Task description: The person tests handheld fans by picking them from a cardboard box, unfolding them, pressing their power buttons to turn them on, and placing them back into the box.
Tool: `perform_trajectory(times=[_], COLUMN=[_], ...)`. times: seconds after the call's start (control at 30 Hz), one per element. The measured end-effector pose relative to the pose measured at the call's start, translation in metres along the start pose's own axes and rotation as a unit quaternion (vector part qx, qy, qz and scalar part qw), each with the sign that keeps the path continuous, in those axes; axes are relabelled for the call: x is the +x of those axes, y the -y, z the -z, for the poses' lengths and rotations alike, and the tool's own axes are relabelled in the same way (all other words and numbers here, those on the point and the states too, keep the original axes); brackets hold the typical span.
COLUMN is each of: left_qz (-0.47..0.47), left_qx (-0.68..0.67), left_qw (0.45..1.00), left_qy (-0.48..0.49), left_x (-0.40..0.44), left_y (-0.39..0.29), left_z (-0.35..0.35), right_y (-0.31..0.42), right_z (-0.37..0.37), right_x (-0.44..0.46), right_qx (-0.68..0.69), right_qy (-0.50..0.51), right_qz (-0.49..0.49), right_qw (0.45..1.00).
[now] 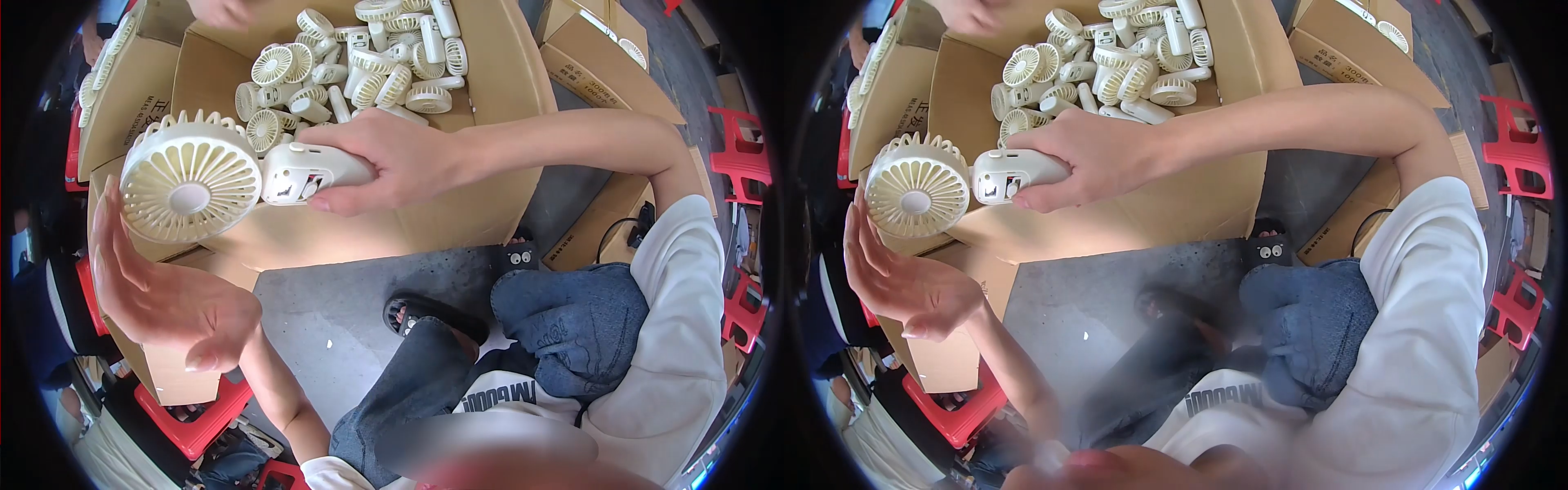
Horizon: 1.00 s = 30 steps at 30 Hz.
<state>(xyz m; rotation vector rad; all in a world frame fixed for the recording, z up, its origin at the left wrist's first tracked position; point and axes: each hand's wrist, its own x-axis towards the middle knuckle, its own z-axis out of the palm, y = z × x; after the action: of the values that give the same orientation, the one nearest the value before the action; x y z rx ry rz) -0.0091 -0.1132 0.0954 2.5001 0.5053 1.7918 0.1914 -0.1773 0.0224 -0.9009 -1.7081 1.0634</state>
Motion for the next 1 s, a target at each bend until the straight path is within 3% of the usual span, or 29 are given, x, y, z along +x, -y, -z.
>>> perform_trajectory(times=[0.17,0.43,0.9,1.0], left_qz=[-0.086,-0.114,-0.106,-0.097], left_qx=[-0.012,0.002,-0.021,0.000], left_qw=[0.995,0.992,0.991,0.993], left_qy=[-0.053,-0.061,-0.074,-0.068], left_x=[-0.005,-0.006,-0.011,-0.011], left_y=[0.007,0.011,0.012,0.008], left_z=[0.005,0.009,0.004,0.003], right_y=[-0.001,-0.003,-0.011,-0.010], right_z=[0.002,0.005,0.002,0.003], right_x=[0.000,0.002,0.000,0.002], right_qx=[-0.020,-0.059,-0.124,-0.086], right_qy=[-0.001,-0.019,-0.060,-0.042], right_qz=[0.031,0.061,0.098,0.089], right_qw=[0.999,0.996,0.986,0.991])
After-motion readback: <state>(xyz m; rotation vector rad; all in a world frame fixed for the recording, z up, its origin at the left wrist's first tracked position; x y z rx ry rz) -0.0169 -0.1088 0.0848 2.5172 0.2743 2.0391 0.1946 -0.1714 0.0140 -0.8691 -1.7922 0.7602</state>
